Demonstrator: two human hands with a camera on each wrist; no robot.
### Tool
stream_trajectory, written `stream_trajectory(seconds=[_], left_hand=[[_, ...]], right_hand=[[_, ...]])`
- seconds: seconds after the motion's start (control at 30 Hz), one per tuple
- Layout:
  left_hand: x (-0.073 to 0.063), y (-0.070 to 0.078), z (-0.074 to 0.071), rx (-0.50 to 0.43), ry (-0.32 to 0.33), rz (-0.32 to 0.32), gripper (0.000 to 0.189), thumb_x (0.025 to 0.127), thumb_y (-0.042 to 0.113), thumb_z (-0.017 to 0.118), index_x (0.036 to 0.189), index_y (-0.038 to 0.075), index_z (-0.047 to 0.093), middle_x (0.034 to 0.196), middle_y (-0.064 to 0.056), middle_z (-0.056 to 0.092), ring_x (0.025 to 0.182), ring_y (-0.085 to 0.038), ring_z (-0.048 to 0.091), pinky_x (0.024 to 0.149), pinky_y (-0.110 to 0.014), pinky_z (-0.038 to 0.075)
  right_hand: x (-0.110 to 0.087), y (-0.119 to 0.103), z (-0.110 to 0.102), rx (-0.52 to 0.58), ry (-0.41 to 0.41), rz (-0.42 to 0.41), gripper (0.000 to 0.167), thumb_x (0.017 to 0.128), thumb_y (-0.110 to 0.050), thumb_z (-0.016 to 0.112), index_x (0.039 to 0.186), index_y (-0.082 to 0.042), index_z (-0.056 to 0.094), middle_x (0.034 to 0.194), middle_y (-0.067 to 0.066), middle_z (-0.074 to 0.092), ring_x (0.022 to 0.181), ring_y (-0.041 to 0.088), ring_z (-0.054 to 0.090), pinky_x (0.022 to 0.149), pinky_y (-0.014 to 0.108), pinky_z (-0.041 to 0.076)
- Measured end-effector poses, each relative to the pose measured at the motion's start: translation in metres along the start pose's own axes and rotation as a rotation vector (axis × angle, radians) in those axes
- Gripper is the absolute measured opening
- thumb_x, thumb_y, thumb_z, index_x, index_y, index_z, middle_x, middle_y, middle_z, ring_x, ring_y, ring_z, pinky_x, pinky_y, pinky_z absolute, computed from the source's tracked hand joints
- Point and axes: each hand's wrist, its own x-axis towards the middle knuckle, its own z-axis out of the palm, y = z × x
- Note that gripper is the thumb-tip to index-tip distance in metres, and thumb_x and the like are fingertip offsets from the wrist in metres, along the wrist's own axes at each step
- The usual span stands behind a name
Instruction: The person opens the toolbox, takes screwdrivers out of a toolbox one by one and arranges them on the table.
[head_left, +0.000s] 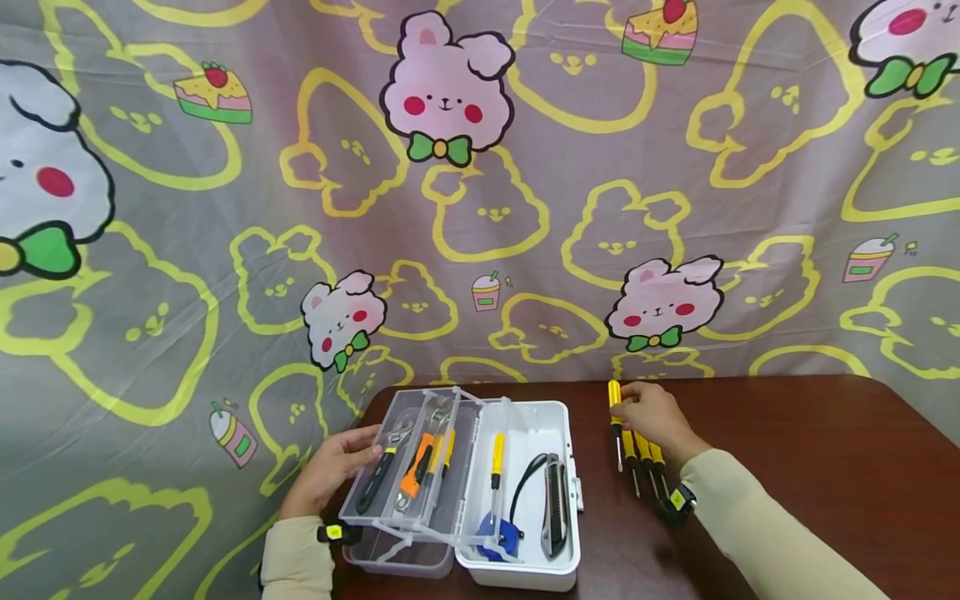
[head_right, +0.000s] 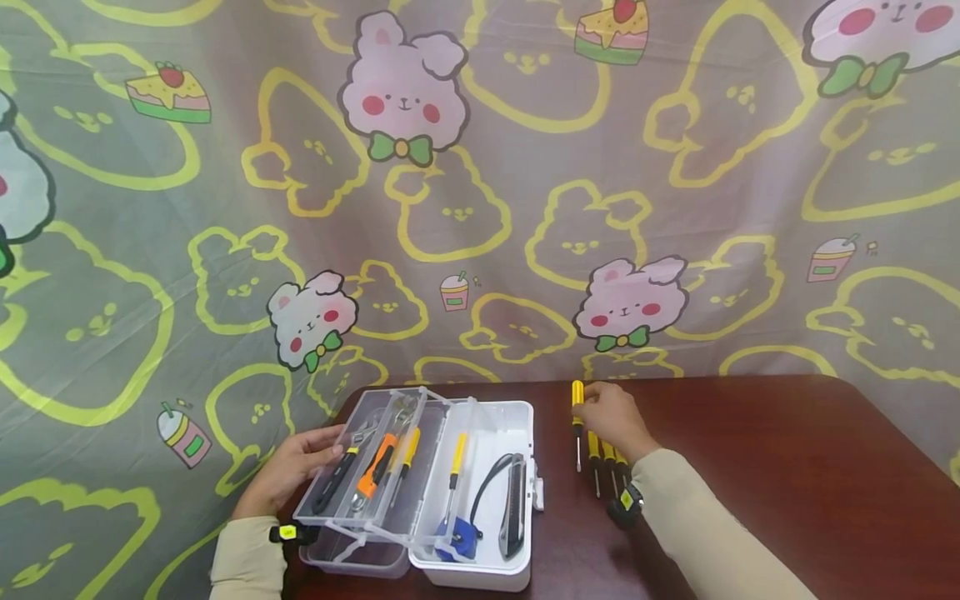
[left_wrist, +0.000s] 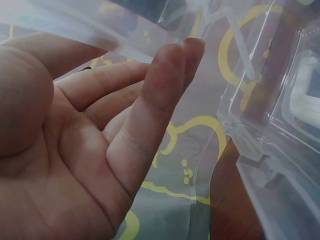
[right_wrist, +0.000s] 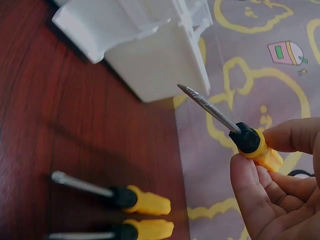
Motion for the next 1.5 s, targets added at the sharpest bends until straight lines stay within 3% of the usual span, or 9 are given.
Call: stream_trajectory(seconds=[0.17,0.33,0.7,1.3,1.5], left_hand=[[-0.001,0.0,-0.001,-0.004,-0.017,0.022,0.055,0.089,0.026,0.072,0.137,0.004,0.056,0.118,-0.014,0.063,0.094,-0.027,0.064,0.081,-0.04,0.052],[-0.002,0.002,-0.001,-0.002,-0.028,0.034,0.055,0.09,0.027,0.071,0.137,0.003,0.054,0.118,-0.015,0.063,0.094,-0.027,0.064,0.08,-0.04,0.052],[-0.001,-0.001,-0.001,-0.002,-0.016,0.021,0.053,0.09,0.025,0.071,0.136,0.004,0.056,0.117,-0.014,0.063,0.094,-0.028,0.064,0.081,-0.041,0.052],[0.0,0.0,-0.001,0.004,-0.019,0.021,0.056,0.089,0.029,0.072,0.137,0.004,0.055,0.117,-0.015,0.064,0.094,-0.027,0.064,0.081,-0.041,0.052],[0.0,-0.001,0.0,-0.017,-0.022,0.017,0.055,0.089,0.027,0.072,0.136,0.005,0.056,0.116,-0.013,0.064,0.093,-0.028,0.064,0.08,-0.04,0.053]], right_hand=[[-0.003,0.008,-0.006,-0.007,0.006,-0.002,0.048,0.091,-0.017,0.065,0.126,0.012,0.052,0.102,0.018,0.065,0.078,0.022,0.066,0.071,0.04,0.054],[-0.001,0.019,-0.01,-0.024,0.009,0.011,0.051,0.09,-0.02,0.065,0.128,0.011,0.052,0.11,0.022,0.064,0.079,0.022,0.067,0.07,0.039,0.055],[0.0,0.04,-0.02,-0.056,0.029,0.018,0.048,0.091,-0.016,0.063,0.126,0.014,0.051,0.103,0.021,0.066,0.077,0.02,0.067,0.07,0.038,0.055],[-0.001,0.059,-0.031,-0.063,-0.011,0.049,0.051,0.093,-0.014,0.06,0.131,0.017,0.045,0.111,0.026,0.062,0.081,0.024,0.066,0.074,0.042,0.055],[-0.001,0.068,-0.034,-0.094,-0.003,0.053,0.051,0.092,-0.014,0.061,0.129,0.017,0.046,0.103,0.023,0.064,0.075,0.022,0.065,0.07,0.04,0.055]])
